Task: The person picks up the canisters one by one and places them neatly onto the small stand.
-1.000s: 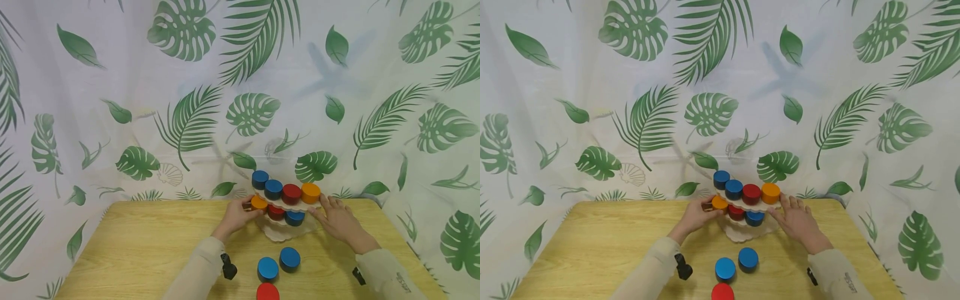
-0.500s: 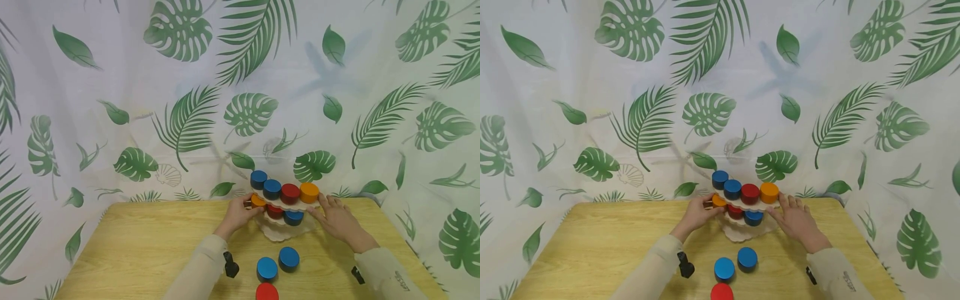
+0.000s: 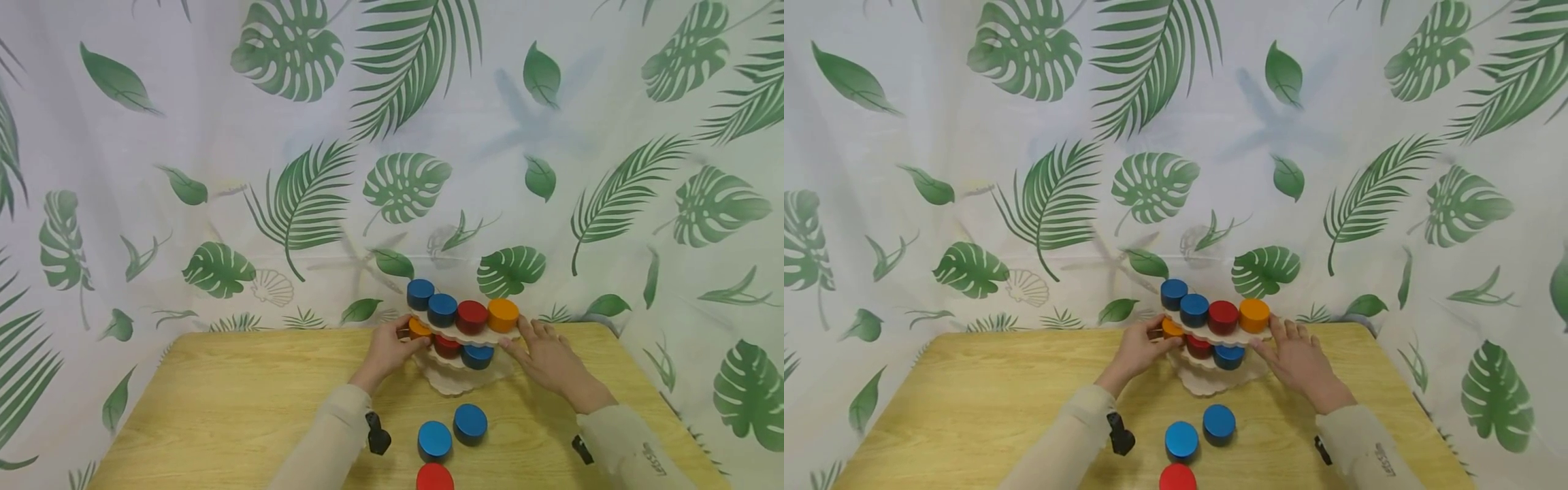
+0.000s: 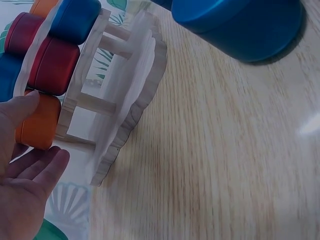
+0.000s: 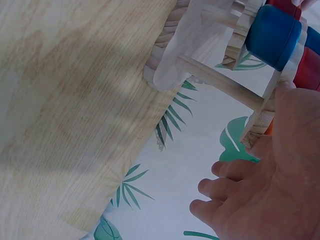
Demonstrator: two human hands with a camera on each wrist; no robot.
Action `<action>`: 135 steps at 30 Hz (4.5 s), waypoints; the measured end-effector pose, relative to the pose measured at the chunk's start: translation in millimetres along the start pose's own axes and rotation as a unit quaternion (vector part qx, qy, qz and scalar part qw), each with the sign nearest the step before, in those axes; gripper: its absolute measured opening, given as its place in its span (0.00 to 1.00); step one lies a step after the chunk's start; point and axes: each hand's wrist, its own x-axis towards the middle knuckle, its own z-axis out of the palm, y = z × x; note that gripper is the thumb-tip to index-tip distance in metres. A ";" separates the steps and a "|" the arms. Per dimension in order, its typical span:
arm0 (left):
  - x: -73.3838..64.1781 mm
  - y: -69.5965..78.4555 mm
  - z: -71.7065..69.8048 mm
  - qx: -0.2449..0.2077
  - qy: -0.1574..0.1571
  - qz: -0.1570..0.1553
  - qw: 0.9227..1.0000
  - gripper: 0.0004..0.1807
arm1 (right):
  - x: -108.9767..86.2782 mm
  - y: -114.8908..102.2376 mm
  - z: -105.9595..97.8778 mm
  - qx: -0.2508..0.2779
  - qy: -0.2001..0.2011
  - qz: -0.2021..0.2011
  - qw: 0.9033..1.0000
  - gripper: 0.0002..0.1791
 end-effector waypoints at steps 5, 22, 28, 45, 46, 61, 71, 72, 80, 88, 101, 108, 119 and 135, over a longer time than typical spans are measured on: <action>-0.2 1.6 0.9 -0.008 0.002 0.003 1.000 0.32 | 0.5 -0.1 0.9 -0.001 -0.006 0.003 1.000 0.46; -3.6 -4.0 -2.0 -0.032 -0.003 -0.009 0.999 0.33 | -0.6 -2.0 -1.9 -0.009 0.001 -0.001 1.000 0.46; -10.6 -9.0 -9.4 -0.025 0.007 -0.031 0.999 0.36 | -0.7 -2.0 -1.2 -0.008 0.002 -0.001 1.000 0.46; -61.6 -14.9 -30.8 -0.007 -0.056 -0.013 0.998 0.29 | 0.6 0.1 0.8 -0.004 0.004 -0.007 1.000 0.46; -64.9 -13.5 -30.9 -0.010 -0.066 -0.013 0.998 0.30 | 0.7 0.2 0.5 -0.005 0.005 -0.007 1.000 0.45; -99.8 -2.7 -20.1 -0.072 -0.232 -0.017 0.970 0.30 | 2.3 4.5 4.0 -0.008 0.000 -0.004 1.000 0.47; -110.9 -7.2 -14.9 -0.089 -0.278 -0.022 0.956 0.33 | 2.1 1.9 1.7 -0.012 0.002 -0.006 1.000 0.46; -112.0 -7.5 -14.4 -0.088 -0.279 -0.019 0.956 0.33 | 2.1 1.8 1.7 -0.011 0.001 -0.006 1.000 0.46; -117.4 -11.1 -8.5 -0.092 -0.276 -0.021 0.956 0.32 | 1.8 1.6 2.1 -0.010 -0.001 -0.003 1.000 0.47; -116.2 -20.4 -0.5 -0.067 -0.272 -0.008 0.960 0.32 | 1.2 0.6 1.5 -0.009 0.000 -0.003 1.000 0.46; -115.5 -20.1 2.7 -0.042 -0.269 -0.009 0.962 0.31 | 2.0 2.1 3.1 -0.008 0.004 -0.007 1.000 0.46; -114.0 -20.8 3.9 -0.017 -0.269 -0.002 0.963 0.33 | 1.8 3.6 3.2 -0.005 0.001 -0.007 1.000 0.47; -113.1 -20.9 5.7 -0.009 -0.259 -0.002 0.966 0.30 | 1.0 3.0 2.6 -0.005 0.003 -0.006 1.000 0.47; -107.4 -16.6 1.1 -0.014 -0.237 -0.019 0.971 0.27 | -0.9 3.8 3.3 -0.006 0.011 -0.008 1.000 0.46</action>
